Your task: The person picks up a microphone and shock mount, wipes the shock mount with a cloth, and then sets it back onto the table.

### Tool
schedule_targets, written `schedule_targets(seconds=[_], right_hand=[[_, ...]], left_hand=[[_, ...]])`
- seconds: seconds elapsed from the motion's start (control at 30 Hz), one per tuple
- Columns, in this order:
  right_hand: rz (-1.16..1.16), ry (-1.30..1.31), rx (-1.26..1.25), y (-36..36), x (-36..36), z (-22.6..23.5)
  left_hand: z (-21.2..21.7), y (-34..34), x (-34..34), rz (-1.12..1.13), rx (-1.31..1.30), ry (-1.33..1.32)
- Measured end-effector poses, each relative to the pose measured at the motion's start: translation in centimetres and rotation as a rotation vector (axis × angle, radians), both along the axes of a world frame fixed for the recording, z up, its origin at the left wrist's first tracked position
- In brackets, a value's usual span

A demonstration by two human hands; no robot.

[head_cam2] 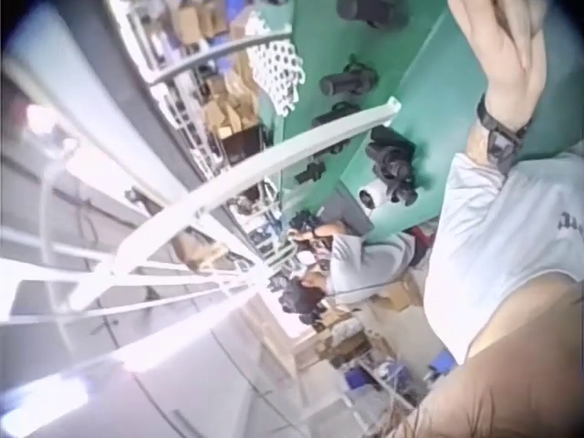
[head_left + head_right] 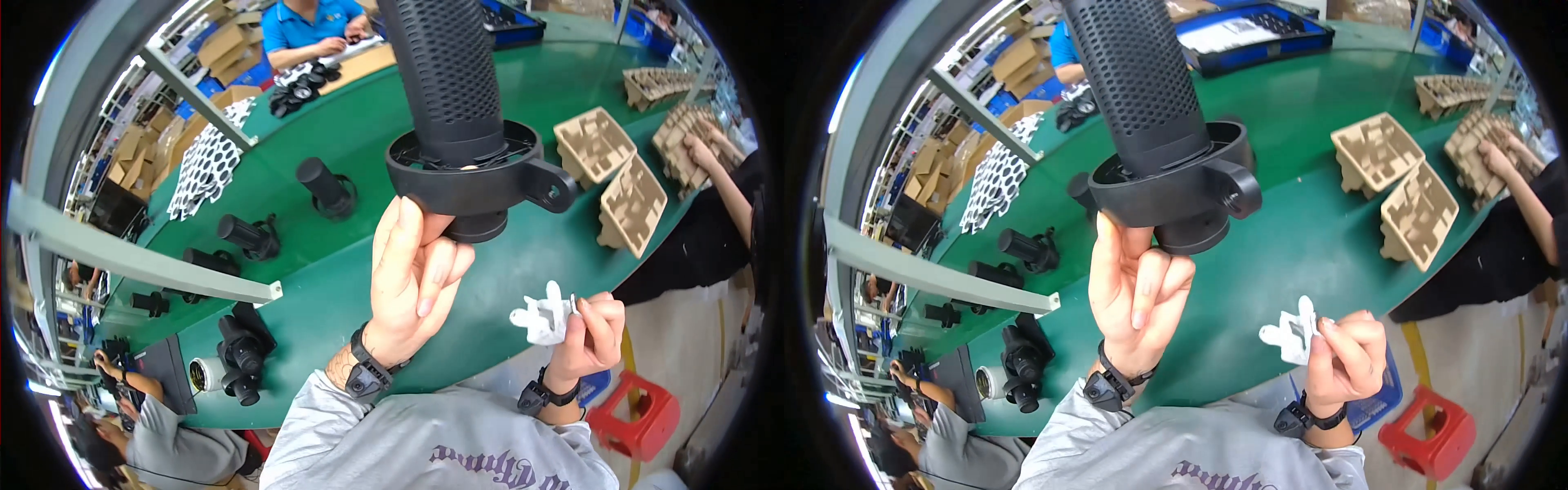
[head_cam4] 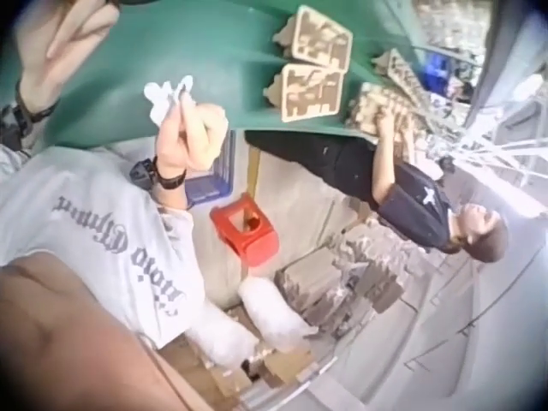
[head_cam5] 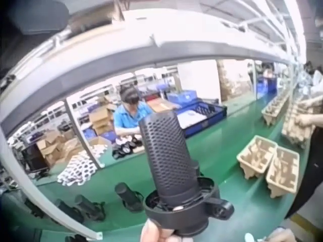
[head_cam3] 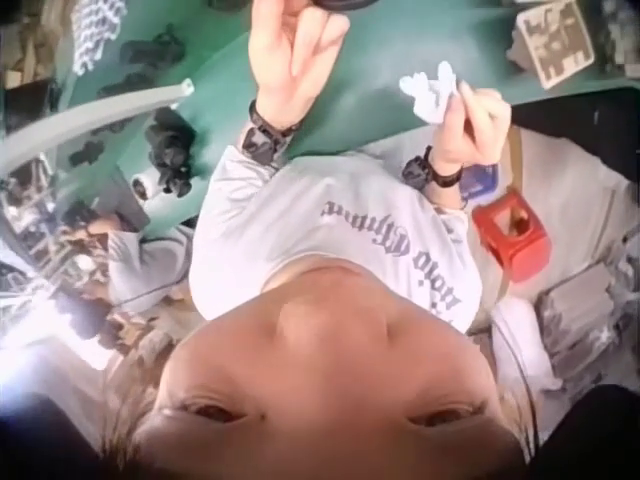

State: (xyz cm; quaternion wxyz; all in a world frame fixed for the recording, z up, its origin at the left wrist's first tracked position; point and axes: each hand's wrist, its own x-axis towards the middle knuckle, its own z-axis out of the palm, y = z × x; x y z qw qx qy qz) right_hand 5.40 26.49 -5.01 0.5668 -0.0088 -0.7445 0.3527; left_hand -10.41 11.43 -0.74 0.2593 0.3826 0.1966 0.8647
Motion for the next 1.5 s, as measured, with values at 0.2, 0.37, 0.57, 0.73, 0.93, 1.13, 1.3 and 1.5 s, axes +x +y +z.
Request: schedule_targets(seconds=[0.2,0.37,0.57,0.73,0.93,1.13,1.3,1.5], right_hand=[[0.019,0.085,-0.03,-1.0,0.9,1.7],[-0.005,0.207,0.074,-1.6,1.2,4.6],[0.001,0.244,0.522,-2.6,2.4,12.6],[0.054,0.352,0.599,-6.0,-0.4,15.5],[0.001,0.435,0.607,-7.4,-0.7,16.5],[0.017,0.382,0.659,-8.1,0.2,16.3],[-0.015,0.369,0.64,-8.4,0.8,16.8],[0.046,0.427,0.645,-8.4,-0.2,16.4]], left_hand=[[4.5,-0.9,2.1,0.069,0.169,-0.069],[6.2,-1.4,3.7,0.019,0.259,-0.002],[6.9,-2.2,6.5,0.051,0.234,-0.008],[6.9,-3.6,7.8,0.134,0.196,0.014],[7.7,-4.0,9.2,0.232,0.114,0.006],[7.4,-4.2,9.4,0.303,0.082,-0.031],[7.7,-4.4,9.9,0.352,0.029,-0.02],[7.9,-4.1,10.0,0.479,0.042,0.127]])
